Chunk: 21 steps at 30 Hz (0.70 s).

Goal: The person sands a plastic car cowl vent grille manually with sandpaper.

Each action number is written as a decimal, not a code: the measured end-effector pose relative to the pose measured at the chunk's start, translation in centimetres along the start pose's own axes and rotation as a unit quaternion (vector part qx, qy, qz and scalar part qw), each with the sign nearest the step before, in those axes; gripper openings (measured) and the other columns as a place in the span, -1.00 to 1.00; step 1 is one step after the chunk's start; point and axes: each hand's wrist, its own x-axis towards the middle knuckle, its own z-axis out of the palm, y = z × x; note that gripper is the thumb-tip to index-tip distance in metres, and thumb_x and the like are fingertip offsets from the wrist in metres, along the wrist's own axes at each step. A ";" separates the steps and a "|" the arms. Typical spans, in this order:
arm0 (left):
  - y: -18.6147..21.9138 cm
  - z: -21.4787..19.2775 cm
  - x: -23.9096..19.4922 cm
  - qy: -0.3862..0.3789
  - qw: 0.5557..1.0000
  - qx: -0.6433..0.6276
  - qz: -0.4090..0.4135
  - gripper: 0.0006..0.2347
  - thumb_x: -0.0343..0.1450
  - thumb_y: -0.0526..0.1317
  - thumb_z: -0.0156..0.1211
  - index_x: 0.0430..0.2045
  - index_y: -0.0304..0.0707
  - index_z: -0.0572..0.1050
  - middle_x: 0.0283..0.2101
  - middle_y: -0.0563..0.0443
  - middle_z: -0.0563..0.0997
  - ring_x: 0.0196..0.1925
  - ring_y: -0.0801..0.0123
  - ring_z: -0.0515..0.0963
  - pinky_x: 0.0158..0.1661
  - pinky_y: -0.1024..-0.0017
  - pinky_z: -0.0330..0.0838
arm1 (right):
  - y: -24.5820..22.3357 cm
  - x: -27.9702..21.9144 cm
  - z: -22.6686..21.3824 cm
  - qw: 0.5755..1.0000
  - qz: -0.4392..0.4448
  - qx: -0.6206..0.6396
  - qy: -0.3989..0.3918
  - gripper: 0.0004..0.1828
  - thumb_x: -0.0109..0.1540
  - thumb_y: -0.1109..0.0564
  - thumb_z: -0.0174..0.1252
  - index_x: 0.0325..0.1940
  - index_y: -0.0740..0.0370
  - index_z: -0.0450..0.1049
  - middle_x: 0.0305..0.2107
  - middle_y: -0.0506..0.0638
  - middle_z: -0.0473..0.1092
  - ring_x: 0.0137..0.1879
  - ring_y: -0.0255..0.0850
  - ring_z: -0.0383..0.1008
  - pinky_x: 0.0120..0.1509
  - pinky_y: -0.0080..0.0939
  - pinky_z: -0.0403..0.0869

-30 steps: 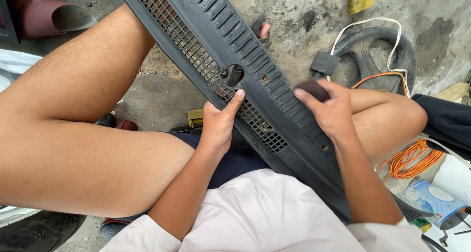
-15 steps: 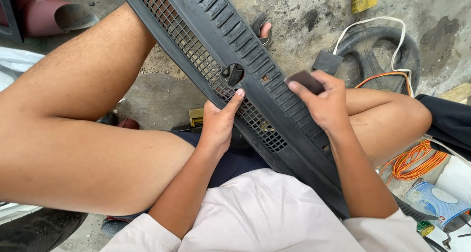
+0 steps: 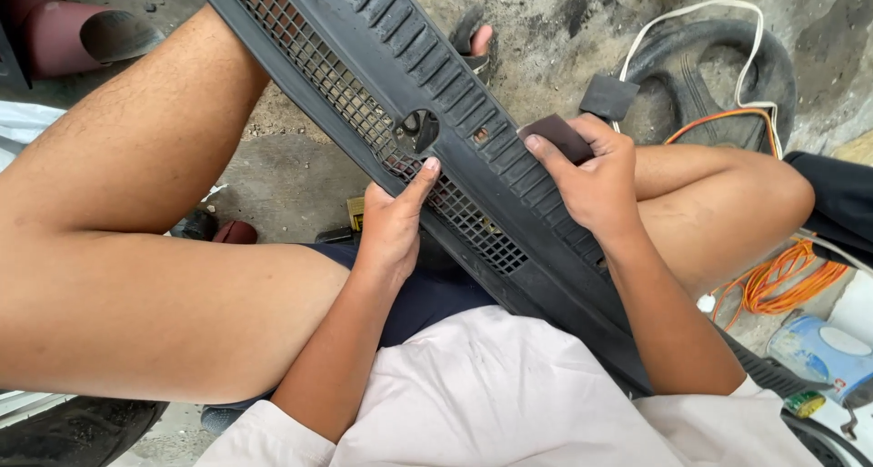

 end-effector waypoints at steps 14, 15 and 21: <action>-0.3 -0.5 0.7 0.002 1.000 0.012 -0.006 -0.45 0.40 -0.18 0.45 0.21 -0.56 0.38 -0.04 -0.18 0.60 0.06 0.09 0.62 0.08 -0.08 0.53 | -2.2 -0.6 -0.4 0.998 -0.065 0.002 -0.003 -0.86 0.26 0.22 0.48 -0.23 0.27 0.62 -0.55 0.14 0.41 -0.40 -0.22 0.42 -0.38 -0.27 0.26; -0.5 -0.5 0.5 0.001 1.000 0.011 -0.003 -0.45 0.40 -0.18 0.45 0.21 -0.56 0.38 -0.04 -0.18 0.60 0.06 0.09 0.62 0.08 -0.08 0.53 | -2.1 -1.4 -1.1 0.998 -0.069 0.001 -0.003 -0.86 0.26 0.22 0.48 -0.23 0.27 0.62 -0.55 0.14 0.41 -0.40 -0.22 0.42 -0.38 -0.27 0.26; -0.7 -0.2 0.1 0.003 1.000 -0.004 -0.004 -0.46 0.42 -0.21 0.42 0.21 -0.60 0.36 0.01 -0.22 0.58 0.06 0.05 0.62 0.08 -0.12 0.55 | -0.6 -2.2 -1.4 0.999 0.020 -0.023 0.016 -0.89 0.23 0.15 0.47 -0.28 0.16 0.64 -0.61 -0.01 0.41 -0.43 -0.41 0.32 -0.41 -0.30 0.24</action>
